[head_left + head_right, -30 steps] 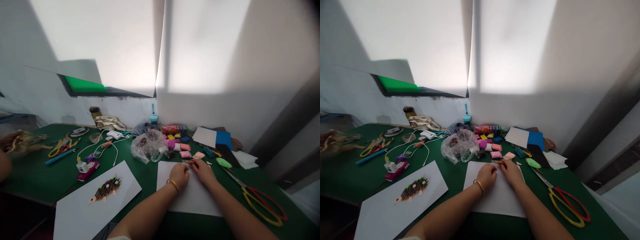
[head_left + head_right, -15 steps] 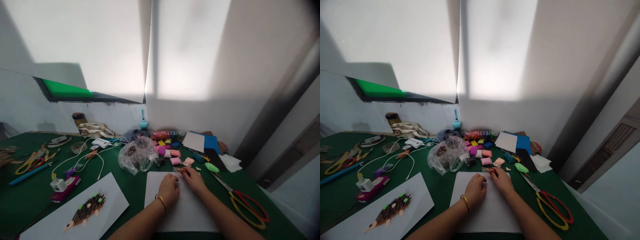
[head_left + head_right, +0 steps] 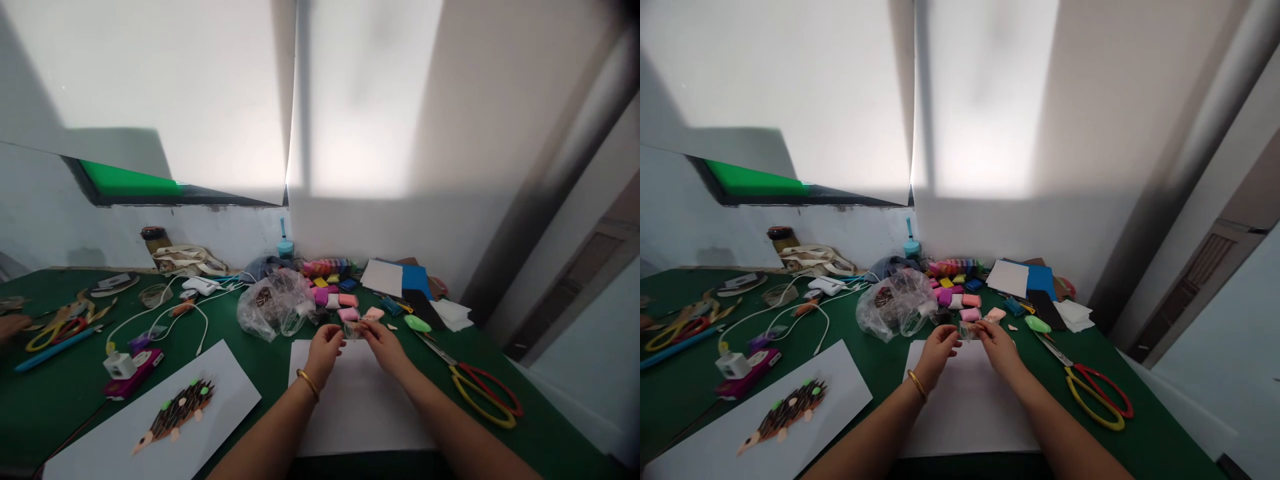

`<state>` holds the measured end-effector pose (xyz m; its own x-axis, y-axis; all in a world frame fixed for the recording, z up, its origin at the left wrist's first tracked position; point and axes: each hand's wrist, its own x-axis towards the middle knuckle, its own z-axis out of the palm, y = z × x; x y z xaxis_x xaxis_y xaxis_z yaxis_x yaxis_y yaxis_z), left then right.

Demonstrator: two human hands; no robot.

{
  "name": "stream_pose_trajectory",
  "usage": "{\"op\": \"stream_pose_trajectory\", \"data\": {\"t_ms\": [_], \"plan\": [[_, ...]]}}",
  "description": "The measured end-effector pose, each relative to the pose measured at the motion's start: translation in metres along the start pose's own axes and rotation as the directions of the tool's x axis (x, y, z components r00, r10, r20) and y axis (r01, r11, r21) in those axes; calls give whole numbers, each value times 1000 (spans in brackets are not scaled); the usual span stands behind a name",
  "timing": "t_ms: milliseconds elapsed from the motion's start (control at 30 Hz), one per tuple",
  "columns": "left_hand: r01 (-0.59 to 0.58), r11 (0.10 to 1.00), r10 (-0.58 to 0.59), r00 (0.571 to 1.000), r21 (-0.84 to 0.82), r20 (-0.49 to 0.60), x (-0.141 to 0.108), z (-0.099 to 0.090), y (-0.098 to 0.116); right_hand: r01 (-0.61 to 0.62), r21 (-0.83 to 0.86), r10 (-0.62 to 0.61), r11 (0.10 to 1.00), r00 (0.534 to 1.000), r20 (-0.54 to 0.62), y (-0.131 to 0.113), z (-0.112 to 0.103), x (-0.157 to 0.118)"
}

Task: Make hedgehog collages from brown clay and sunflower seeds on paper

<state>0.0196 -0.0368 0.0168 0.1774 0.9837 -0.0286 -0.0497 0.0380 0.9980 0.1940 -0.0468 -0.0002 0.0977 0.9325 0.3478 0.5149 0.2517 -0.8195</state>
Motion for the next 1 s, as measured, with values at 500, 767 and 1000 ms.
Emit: {"op": "stream_pose_trajectory", "data": {"t_ms": [500,767,1000], "plan": [[-37,993,34,999,-110,-21,-2,2,-18,14,-77,-10,997,998,56,-9,16,-24],[-229,973,226,969,-13,-103,-9,2,-23,-11,15,11,1000,1000,7,-13,14,-26],[-450,817,470,882,361,35,-23,-1,-12,9,-5,-9,1000,1000,-25,-17,14,-31]]}}
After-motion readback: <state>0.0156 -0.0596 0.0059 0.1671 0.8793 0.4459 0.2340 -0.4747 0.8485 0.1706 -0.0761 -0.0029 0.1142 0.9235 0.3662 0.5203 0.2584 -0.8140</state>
